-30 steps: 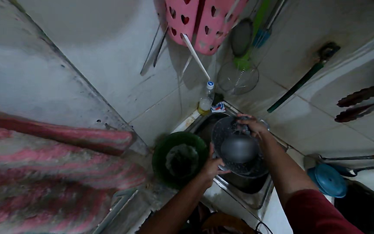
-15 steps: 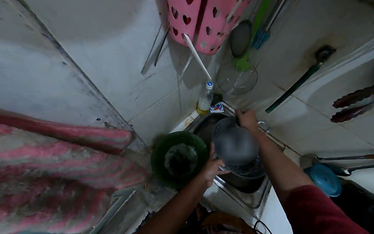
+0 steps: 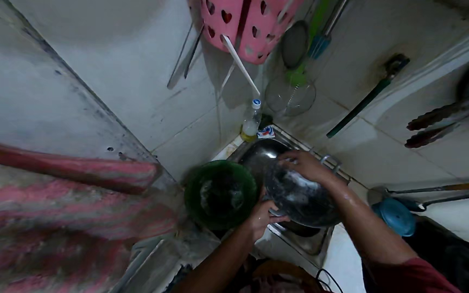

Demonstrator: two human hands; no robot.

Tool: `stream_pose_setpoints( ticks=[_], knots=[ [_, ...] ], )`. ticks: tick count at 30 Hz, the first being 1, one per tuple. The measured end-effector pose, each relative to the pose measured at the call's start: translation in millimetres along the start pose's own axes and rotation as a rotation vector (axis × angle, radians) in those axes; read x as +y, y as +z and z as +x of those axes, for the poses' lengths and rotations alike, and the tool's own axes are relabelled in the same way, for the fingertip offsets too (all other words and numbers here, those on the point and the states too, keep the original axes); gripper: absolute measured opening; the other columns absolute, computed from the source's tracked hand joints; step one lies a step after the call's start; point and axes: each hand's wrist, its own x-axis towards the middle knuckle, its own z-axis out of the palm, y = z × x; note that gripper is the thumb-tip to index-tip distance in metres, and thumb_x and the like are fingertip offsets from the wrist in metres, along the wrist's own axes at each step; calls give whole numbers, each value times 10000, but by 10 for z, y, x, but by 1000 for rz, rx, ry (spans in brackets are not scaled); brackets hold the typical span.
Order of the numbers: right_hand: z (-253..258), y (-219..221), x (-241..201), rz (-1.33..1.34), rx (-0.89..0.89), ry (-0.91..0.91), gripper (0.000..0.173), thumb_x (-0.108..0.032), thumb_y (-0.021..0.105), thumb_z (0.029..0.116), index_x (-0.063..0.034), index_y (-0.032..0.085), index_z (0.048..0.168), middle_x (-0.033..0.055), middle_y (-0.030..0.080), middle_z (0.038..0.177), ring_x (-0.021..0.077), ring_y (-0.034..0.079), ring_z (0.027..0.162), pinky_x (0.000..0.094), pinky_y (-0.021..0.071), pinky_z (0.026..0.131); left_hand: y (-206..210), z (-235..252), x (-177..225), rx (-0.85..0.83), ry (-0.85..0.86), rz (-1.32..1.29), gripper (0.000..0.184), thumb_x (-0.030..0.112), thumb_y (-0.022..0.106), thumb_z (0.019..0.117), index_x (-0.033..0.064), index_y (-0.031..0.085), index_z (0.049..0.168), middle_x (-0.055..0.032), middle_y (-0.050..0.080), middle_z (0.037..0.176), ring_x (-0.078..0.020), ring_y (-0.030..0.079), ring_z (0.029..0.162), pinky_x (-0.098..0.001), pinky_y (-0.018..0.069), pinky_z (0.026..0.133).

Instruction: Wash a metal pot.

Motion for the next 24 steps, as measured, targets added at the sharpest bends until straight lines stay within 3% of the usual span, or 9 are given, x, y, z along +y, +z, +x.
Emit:
stream_pose_setpoints(
  ticks=[2,4,7,9,12,14,16,18,24],
  knots=[
    [-170,-311,506,-196,257,271,384,-362,632,1024,-70,687,1268,256,640,1286,474,605,1194,680,481,969,-24,-41,19,5,-10,-9,793,-46,385,966,234,73,1640,-200,365,1553,-339,660,1110,-463,611,824],
    [-302,-518,998,-212,319,533,584,-369,650,1009,-11,520,1453,340,484,1451,551,477,1328,716,416,1034,-44,-52,27,0,-18,-21,743,-36,366,977,224,130,1632,-199,401,1525,-344,656,1105,-473,605,823],
    [-439,-611,1403,176,176,746,613,-394,528,1075,3,389,1521,315,520,1423,443,575,1240,576,476,1015,-28,-8,37,-1,-27,-38,706,-24,343,992,209,150,1630,-217,437,1490,-355,659,1092,-473,603,823],
    [-522,-607,1445,454,184,738,497,-359,447,1106,-31,436,1479,228,580,1308,292,608,1073,441,508,917,12,49,31,12,-51,-61,689,-19,347,994,211,192,1625,-230,490,1434,-362,666,1058,-483,598,812],
    [-622,-744,1370,511,330,721,454,-367,419,1114,-26,515,1398,157,617,1159,184,585,907,365,498,812,84,185,5,28,-108,-76,606,8,359,1009,170,262,1586,-234,568,1286,-344,685,948,-463,599,768],
    [-675,-907,1304,408,383,717,462,-378,406,1116,5,545,1335,182,609,1136,216,569,912,409,482,825,107,348,-71,71,-163,-83,557,23,411,1005,129,353,1548,-228,565,1272,-323,678,909,-432,598,747],
    [-735,-1060,1179,251,431,707,508,-392,418,1112,50,557,1320,304,601,1226,400,591,1088,593,454,944,156,547,-185,135,-186,-40,388,58,482,1015,26,447,1400,-204,575,1189,-266,669,865,-365,593,725],
    [-811,-1134,983,35,484,683,566,-422,418,1106,76,551,1338,380,593,1235,539,583,1152,705,428,962,243,721,-259,144,-145,71,359,100,503,1037,13,467,1383,-167,579,1145,-209,640,840,-318,560,715],
    [-1010,-1062,409,-265,627,637,541,-389,395,1115,108,599,1183,376,645,1042,577,635,1007,724,474,841,502,1375,-163,139,60,525,416,229,403,1115,-16,451,1448,-237,574,1292,-284,617,1039,-410,526,884]
  ],
)
